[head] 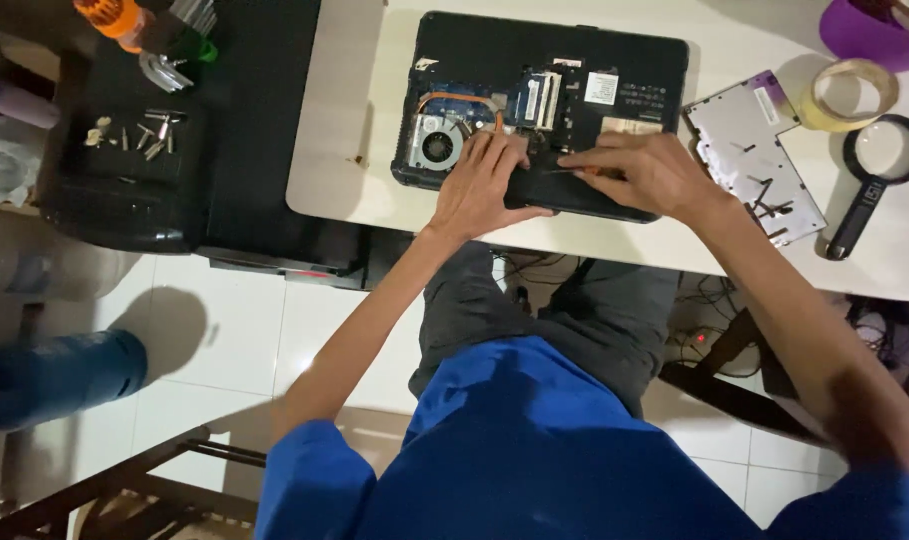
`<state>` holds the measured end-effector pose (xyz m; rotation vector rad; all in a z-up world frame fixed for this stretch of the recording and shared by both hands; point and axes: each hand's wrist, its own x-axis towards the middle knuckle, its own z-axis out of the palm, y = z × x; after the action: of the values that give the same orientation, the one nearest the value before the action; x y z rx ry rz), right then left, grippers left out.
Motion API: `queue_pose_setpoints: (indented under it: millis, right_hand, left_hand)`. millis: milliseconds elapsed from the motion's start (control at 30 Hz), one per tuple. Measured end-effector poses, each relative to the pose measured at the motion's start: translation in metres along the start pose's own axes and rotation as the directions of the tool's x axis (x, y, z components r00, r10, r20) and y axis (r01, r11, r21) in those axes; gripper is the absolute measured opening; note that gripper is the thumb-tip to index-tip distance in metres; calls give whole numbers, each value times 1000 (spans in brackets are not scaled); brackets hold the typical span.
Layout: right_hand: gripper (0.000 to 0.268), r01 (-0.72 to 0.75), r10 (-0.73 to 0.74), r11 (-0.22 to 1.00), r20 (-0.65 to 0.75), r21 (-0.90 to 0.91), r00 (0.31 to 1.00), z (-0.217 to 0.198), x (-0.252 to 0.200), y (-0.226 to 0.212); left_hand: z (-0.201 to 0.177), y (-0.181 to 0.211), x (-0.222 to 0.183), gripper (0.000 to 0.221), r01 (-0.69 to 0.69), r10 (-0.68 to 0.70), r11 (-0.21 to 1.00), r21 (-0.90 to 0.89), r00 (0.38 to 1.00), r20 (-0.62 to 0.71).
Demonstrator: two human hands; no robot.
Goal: Removing internal screws and prying open the back cover of a laptop for repair
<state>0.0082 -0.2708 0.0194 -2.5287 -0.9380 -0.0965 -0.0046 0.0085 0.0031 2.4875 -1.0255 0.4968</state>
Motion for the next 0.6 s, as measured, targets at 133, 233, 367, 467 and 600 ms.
queue_pose_setpoints:
  millis: [133,233,367,467,600]
  right_hand:
    - [20,17,-17,999,2,-45,1000,-6,-1,-5]
    - [25,6,-1,993,47,-116,999,-9,1,-7]
    - [24,56,-31,959,93,-278,995,-8,5,-6]
    - [27,55,-25,959,113,-277,993,-9,8,-8]
    - [27,67,-48,968,82,-244,995,-5,7,-3]
  left_hand:
    - [10,-7,-6,65,-46,46,999,9,998,-43]
    - [12,-7,-12,62,-62,59,998,-9,986,-159]
    - [19,-18,-40,57,15,-9,1000,17,953,-304]
    - [18,-19,-57,46,34,-19,999,36,933,-360]
    - [19,-20,-64,41,14,-17,1000,-10,880,-474]
